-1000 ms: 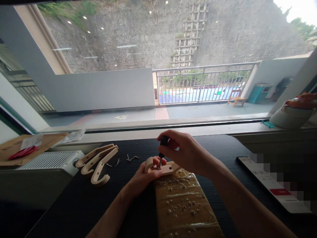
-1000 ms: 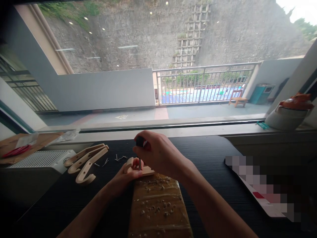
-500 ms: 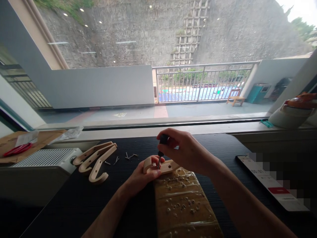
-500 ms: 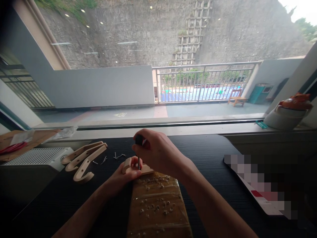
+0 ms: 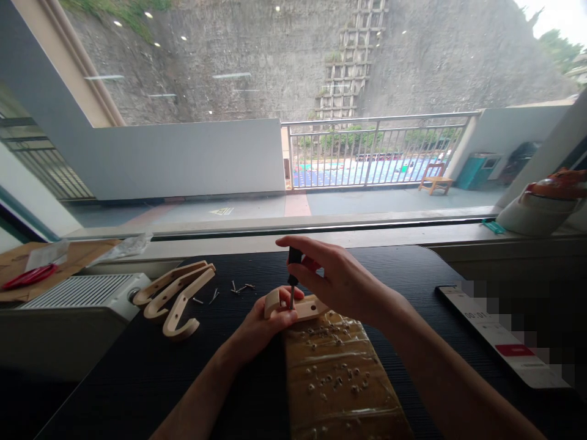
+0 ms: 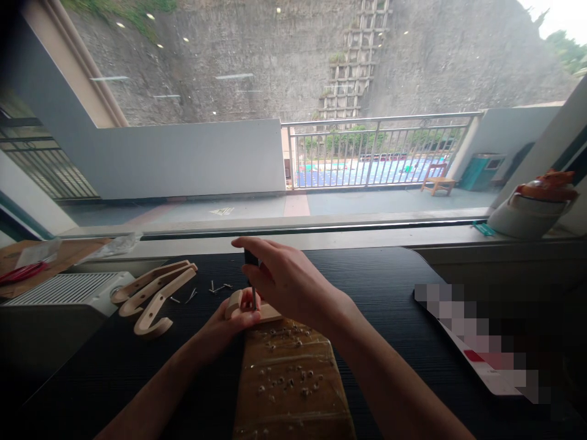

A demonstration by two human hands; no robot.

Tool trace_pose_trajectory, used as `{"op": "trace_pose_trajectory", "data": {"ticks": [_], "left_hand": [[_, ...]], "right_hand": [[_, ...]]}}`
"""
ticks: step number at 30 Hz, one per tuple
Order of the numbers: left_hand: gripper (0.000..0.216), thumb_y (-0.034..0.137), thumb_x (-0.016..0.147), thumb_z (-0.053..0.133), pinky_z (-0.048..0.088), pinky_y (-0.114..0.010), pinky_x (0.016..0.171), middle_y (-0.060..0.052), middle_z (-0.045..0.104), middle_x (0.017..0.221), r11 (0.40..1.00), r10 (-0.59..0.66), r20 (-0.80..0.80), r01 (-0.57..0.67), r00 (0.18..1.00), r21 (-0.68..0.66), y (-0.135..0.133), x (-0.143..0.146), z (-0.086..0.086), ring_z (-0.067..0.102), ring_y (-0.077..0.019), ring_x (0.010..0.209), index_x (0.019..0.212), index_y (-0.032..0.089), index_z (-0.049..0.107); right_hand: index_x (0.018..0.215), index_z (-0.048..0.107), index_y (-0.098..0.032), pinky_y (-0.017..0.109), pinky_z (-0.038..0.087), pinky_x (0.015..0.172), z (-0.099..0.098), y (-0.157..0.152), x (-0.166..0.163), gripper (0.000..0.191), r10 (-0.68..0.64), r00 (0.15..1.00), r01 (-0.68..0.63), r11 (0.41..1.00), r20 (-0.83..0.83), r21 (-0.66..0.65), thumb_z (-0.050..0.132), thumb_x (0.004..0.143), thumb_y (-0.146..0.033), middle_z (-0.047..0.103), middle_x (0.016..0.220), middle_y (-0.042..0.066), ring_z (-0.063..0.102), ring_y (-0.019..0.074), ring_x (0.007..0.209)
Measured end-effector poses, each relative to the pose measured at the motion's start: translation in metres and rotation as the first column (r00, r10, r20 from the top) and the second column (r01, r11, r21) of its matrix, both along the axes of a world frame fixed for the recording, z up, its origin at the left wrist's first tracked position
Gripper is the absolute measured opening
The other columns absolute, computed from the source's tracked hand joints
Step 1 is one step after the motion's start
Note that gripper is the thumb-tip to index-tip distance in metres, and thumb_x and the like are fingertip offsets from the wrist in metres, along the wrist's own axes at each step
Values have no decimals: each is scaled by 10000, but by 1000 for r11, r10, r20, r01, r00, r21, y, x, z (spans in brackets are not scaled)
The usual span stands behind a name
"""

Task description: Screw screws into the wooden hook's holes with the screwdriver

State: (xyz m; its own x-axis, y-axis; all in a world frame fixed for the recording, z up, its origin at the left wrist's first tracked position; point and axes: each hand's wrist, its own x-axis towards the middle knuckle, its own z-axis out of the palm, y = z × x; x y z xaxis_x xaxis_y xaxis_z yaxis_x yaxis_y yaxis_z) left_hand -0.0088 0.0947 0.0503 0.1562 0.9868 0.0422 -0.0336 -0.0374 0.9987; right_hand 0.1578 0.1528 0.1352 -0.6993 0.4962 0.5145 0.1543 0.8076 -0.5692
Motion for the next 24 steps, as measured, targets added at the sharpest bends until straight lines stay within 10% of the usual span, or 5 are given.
{"op": "trace_pose_trajectory", "data": {"ticks": [24], "left_hand": [[118, 237, 727, 633, 397, -241, 727, -14, 597, 892, 998, 60, 19, -60, 998, -14, 1, 0, -10, 533, -166, 840, 759, 164, 544]], "right_hand": [[1296, 431, -160, 268, 451, 749, 1, -1, 1, 462, 67, 998, -67, 995, 11, 79, 376, 842, -94, 606, 1082, 81, 565, 142, 887]]}}
